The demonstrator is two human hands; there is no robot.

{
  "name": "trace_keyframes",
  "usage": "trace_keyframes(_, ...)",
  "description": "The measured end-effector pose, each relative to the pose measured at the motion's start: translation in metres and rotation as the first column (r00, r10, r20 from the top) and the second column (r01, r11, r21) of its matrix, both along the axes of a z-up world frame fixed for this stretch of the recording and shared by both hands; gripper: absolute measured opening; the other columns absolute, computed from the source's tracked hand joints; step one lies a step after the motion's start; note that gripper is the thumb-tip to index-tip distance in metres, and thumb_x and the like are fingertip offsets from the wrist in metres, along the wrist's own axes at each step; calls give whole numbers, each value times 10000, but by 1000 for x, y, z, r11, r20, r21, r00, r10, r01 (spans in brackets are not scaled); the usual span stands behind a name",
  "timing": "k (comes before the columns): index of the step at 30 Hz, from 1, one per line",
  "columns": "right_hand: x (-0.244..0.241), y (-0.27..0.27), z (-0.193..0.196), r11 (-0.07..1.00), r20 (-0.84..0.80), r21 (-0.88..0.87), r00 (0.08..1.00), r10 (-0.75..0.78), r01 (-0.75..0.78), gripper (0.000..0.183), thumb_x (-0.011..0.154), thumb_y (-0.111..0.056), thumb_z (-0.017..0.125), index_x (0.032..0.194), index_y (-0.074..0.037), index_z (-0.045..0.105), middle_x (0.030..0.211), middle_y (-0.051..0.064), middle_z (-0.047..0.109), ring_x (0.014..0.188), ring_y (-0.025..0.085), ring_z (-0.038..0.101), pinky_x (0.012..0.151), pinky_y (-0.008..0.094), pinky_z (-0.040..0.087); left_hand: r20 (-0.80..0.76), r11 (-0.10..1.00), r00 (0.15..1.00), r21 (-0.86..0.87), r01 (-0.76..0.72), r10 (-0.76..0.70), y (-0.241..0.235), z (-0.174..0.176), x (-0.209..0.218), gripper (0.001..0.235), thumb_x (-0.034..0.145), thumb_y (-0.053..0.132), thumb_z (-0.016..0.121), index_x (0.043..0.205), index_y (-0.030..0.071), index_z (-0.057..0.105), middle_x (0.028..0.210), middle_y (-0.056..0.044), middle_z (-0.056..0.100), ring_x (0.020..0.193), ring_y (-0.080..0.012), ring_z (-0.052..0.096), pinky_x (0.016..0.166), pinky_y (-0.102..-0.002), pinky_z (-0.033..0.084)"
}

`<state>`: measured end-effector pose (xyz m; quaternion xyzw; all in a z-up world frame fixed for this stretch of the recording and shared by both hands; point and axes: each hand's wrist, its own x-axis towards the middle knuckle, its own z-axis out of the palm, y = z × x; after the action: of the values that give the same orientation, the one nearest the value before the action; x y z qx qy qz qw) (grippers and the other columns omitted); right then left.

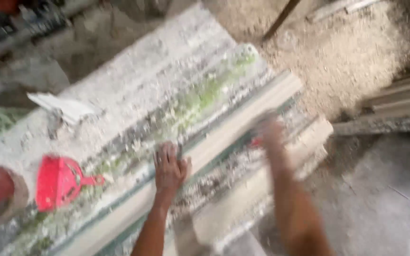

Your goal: Smoothing the edges and surfaces of decorative plaster moldings using a hand scraper.

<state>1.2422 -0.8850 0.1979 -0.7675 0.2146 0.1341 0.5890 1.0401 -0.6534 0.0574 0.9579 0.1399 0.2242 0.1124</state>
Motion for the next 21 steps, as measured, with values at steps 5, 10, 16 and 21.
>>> trace_keyframes(5, -124, 81, -82, 973, -393, -221, 919, -28, -65, 643, 1010, -587, 491, 1532, -212, 510, 1521, 51, 560, 1413, 238, 503, 1147, 430, 436, 97, 998, 995, -65, 12, -6, 5, -6, -6, 589, 961, 370, 502, 1430, 16, 534, 1449, -233, 530, 1341, -429, 544, 1100, -584, 439)
trace_keyframes(10, 41, -28, -4, 620, -223, -627, 871, 437, -471, 491, 1060, -238, 456, 1452, 44, 543, 1301, 315, 648, 1235, 419, 617, 1037, 533, 487, 92, 999, 995, 32, -35, 32, 2, -7, 1, 625, 983, 474, 425, 1401, 32, 569, 1400, -205, 563, 1330, -387, 569, 1125, -551, 440)
trace_keyframes(16, 214, -168, -175, 863, -105, -435, 967, 233, -256, 407, 1030, -420, 463, 1332, -229, 658, 1038, 62, 708, 942, 133, 677, 714, 321, 503, 70, 993, 995, 95, -74, 68, 2, -1, 9, 630, 995, 490, 393, 1353, 11, 592, 1377, -226, 585, 1294, -408, 598, 1099, -561, 461)
trace_keyframes(21, 69, -38, -101, 865, -314, -441, 944, 101, -239, 683, 1057, -427, 445, 1515, 74, 369, 1474, 382, 402, 1409, 479, 448, 1081, 554, 452, -3, 993, 999, 109, -36, 37, 0, 3, 3, 554, 925, 388, 500, 1321, 10, 583, 1353, -235, 588, 1264, -416, 610, 1096, -582, 477)
